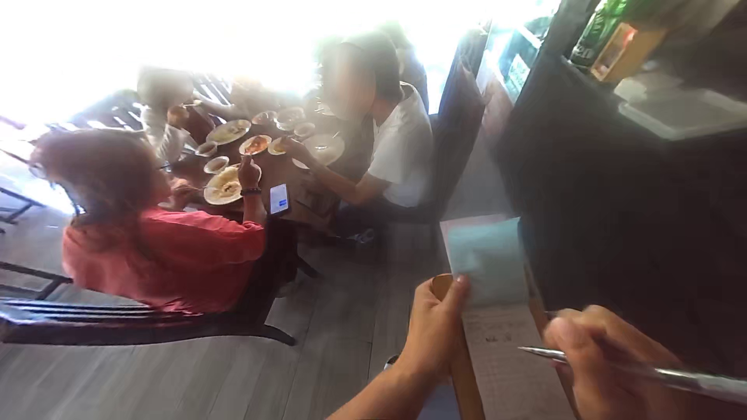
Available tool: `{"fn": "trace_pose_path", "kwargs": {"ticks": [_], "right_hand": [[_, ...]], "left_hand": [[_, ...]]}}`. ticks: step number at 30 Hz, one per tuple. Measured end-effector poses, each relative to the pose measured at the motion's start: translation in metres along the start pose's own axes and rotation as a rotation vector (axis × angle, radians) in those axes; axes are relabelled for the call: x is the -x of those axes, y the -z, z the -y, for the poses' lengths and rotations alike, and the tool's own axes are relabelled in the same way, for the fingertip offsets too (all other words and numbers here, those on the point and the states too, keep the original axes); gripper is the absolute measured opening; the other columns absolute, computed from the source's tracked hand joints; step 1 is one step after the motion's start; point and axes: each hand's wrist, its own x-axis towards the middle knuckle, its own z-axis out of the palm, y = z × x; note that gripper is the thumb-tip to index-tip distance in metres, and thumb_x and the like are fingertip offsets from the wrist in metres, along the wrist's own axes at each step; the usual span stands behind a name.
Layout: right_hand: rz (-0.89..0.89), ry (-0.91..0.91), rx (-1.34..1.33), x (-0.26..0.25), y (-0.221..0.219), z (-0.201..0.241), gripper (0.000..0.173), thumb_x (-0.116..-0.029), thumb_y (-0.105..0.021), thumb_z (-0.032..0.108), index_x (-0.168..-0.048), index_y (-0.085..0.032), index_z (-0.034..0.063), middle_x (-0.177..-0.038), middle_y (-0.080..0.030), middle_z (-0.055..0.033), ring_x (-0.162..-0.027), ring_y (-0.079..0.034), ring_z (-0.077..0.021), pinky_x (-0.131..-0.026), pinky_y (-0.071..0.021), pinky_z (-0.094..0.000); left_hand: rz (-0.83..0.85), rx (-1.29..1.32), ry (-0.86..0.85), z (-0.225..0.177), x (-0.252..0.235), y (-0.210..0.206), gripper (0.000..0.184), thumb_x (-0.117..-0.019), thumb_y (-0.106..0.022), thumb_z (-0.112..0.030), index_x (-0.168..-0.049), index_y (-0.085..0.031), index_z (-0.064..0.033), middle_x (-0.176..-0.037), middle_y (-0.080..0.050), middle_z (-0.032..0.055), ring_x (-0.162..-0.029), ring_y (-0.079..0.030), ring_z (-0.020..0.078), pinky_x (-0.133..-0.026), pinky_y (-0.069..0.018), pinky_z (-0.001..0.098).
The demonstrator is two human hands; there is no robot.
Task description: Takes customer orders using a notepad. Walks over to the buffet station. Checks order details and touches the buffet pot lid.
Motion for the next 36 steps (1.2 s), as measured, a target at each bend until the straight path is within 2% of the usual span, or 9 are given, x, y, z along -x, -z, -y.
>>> {"fn": "trace_pose_path", "kwargs": {"ticks": [2,4,6,8,11,16,22,27,36], "right_hand": [[0.055,0.052,-0.033,0.000,-0.015,0.007,0.020,-0.1055,-0.058,0.035,-0.093,-0.060,0.0186,-0.075,-0.061,0.0100,-0.066,-0.060,0.0053,-0.056,-0.0514,-0.0118],[0.055,0.106,-0.115,0.003,-0.029,-0.001,0.020,-0.1027,-0.064,0.028,-0.089,-0.062,0.0130,-0.074,-0.064,0.0064,-0.064,-0.061,0.0034,-0.055,-0.0517,-0.0122],[0.068,0.096,-0.151,0.007,-0.033,-0.011,0.025,-0.1009,-0.065,0.021,-0.080,-0.060,0.0091,-0.067,-0.060,0.0040,-0.059,-0.056,0.0028,-0.052,-0.0468,-0.0125],[0.071,0.061,-0.104,0.011,-0.033,-0.018,0.032,-0.1006,-0.061,0.019,-0.071,-0.054,0.0098,-0.060,-0.051,0.0048,-0.053,-0.048,0.0036,-0.047,-0.0380,-0.0128],[0.070,0.077,-0.045,0.014,-0.034,-0.021,0.035,-0.0999,-0.058,0.016,-0.067,-0.049,0.0105,-0.057,-0.046,0.0048,-0.051,-0.043,0.0034,-0.046,-0.0331,-0.0134],[0.030,0.093,0.020,0.017,-0.035,-0.025,0.033,-0.0982,-0.058,0.016,-0.067,-0.048,0.0113,-0.056,-0.045,0.0051,-0.051,-0.043,0.0040,-0.046,-0.0335,-0.0125],[0.020,0.059,0.117,0.016,-0.034,-0.022,0.031,-0.0969,-0.061,0.019,-0.069,-0.049,0.0122,-0.058,-0.049,0.0050,-0.052,-0.046,0.0053,-0.047,-0.0366,-0.0108],[0.068,0.054,0.172,0.013,-0.035,-0.022,0.032,-0.0961,-0.061,0.017,-0.068,-0.049,0.0087,-0.057,-0.050,0.0005,-0.052,-0.048,0.0027,-0.048,-0.0376,-0.0133],[0.084,0.032,0.166,0.009,-0.040,-0.024,0.032,-0.0934,-0.061,0.013,-0.065,-0.048,0.0074,-0.056,-0.049,-0.0004,-0.051,-0.047,0.0019,-0.047,-0.0362,-0.0143]], "left_hand": [[-0.014,-0.026,-0.015,-0.004,0.003,-0.002,0.027,-0.1076,-0.050,-0.019,-0.107,-0.064,0.0039,-0.085,-0.073,0.0117,-0.075,-0.073,0.0171,-0.071,-0.0639,0.0343],[-0.032,-0.044,-0.024,-0.004,0.006,-0.002,0.026,-0.1069,-0.052,-0.020,-0.106,-0.066,0.0015,-0.085,-0.073,0.0113,-0.075,-0.073,0.0160,-0.070,-0.0633,0.0325],[-0.025,-0.052,-0.045,-0.002,0.007,0.000,0.027,-0.1066,-0.052,-0.022,-0.107,-0.068,0.0000,-0.086,-0.073,0.0125,-0.076,-0.073,0.0169,-0.070,-0.0631,0.0331],[-0.020,-0.064,-0.072,-0.002,0.007,0.000,0.027,-0.1066,-0.052,-0.022,-0.107,-0.069,-0.0004,-0.087,-0.073,0.0138,-0.077,-0.073,0.0182,-0.071,-0.0635,0.0341],[-0.039,-0.074,-0.061,-0.002,0.007,-0.001,0.028,-0.1067,-0.053,-0.023,-0.105,-0.069,-0.0009,-0.084,-0.073,0.0147,-0.074,-0.073,0.0187,-0.069,-0.0635,0.0337],[-0.032,-0.072,-0.044,0.000,0.005,-0.004,0.028,-0.1071,-0.052,-0.022,-0.106,-0.068,0.0012,-0.086,-0.073,0.0163,-0.076,-0.073,0.0203,-0.070,-0.0638,0.0351],[0.005,-0.064,-0.070,-0.001,0.000,-0.003,0.024,-0.1064,-0.053,-0.017,-0.110,-0.066,0.0030,-0.092,-0.072,0.0113,-0.083,-0.072,0.0165,-0.079,-0.0622,0.0346],[0.024,-0.046,-0.068,-0.004,-0.002,0.000,0.026,-0.1070,-0.052,-0.019,-0.110,-0.065,0.0032,-0.091,-0.072,0.0115,-0.082,-0.072,0.0168,-0.079,-0.0625,0.0356],[0.000,-0.056,-0.073,-0.002,-0.005,0.005,0.026,-0.1048,-0.058,-0.021,-0.109,-0.067,0.0025,-0.091,-0.073,0.0103,-0.081,-0.072,0.0155,-0.079,-0.0622,0.0342]]}}
